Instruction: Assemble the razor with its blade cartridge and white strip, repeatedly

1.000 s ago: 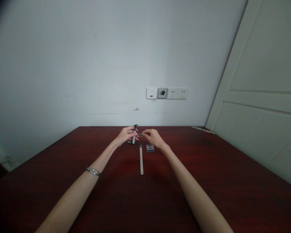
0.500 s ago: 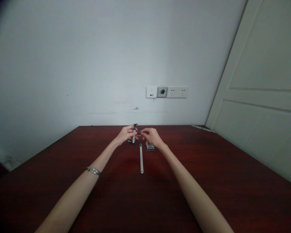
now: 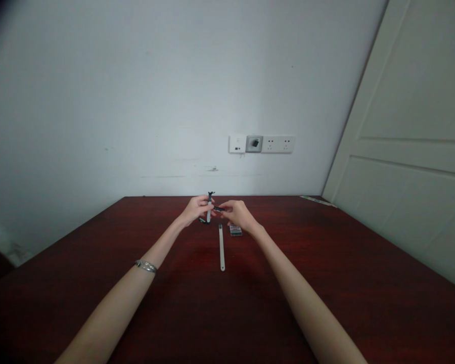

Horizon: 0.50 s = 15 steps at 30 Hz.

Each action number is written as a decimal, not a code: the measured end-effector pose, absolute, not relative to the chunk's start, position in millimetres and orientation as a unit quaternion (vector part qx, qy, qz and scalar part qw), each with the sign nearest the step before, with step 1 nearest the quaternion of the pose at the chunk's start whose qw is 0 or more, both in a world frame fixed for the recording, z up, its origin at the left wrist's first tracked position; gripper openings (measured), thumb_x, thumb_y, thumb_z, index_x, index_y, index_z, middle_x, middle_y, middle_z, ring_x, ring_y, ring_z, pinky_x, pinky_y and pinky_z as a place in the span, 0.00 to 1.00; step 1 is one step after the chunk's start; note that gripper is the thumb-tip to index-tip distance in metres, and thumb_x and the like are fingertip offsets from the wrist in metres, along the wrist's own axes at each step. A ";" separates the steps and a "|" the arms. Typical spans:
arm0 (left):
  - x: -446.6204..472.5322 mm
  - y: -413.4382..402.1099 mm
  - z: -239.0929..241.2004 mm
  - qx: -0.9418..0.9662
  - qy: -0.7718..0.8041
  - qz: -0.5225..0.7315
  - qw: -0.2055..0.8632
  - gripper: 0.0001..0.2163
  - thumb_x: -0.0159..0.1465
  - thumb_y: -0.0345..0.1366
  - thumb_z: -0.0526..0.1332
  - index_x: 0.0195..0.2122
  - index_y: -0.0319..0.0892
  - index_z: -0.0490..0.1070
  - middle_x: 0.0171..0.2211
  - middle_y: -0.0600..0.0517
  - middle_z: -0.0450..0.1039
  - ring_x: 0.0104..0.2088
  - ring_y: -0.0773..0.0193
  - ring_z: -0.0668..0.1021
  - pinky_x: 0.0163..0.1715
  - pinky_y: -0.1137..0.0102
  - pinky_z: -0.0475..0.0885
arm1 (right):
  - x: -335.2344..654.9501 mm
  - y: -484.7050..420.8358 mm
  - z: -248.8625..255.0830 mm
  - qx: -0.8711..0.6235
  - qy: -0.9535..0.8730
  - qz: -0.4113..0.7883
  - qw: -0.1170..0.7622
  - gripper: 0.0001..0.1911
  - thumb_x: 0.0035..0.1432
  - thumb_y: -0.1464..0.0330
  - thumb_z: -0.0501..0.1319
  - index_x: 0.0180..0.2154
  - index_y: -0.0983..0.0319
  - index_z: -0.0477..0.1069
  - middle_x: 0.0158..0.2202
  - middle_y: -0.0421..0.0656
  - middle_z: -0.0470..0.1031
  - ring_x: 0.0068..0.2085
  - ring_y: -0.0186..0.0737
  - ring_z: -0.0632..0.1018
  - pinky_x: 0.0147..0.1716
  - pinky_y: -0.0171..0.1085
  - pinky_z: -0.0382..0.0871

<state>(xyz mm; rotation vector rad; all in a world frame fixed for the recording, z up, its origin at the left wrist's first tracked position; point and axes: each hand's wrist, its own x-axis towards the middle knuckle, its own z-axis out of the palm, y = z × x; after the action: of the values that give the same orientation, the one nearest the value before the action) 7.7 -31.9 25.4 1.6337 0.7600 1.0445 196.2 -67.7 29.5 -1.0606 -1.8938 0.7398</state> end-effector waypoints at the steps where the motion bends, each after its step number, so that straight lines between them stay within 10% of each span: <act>1: 7.7 -31.9 25.4 0.678 0.316 0.431 0.505 0.16 0.52 0.37 0.64 0.40 0.36 0.65 0.27 0.47 0.75 0.27 0.59 0.79 0.20 0.73 0.72 | 196.8 -67.6 29.1 -0.418 -0.758 0.285 0.411 0.16 0.50 0.67 0.61 0.41 0.68 0.73 0.27 0.44 0.77 0.24 0.36 0.76 0.14 0.29 0.70; 15: 9.1 -40.1 32.8 0.672 0.332 0.441 0.494 0.13 0.54 0.34 0.63 0.38 0.36 0.65 0.25 0.48 0.75 0.24 0.61 0.79 0.23 0.71 0.73 | 202.6 -63.6 24.8 -0.432 -0.775 0.184 0.422 0.14 0.52 0.66 0.57 0.40 0.64 0.73 0.29 0.44 0.76 0.27 0.37 0.76 0.12 0.27 0.67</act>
<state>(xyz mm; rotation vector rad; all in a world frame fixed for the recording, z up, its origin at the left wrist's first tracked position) 9.1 -40.1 32.8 1.6304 0.8057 1.0685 202.6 -63.6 24.8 -1.0825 -1.9419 0.4603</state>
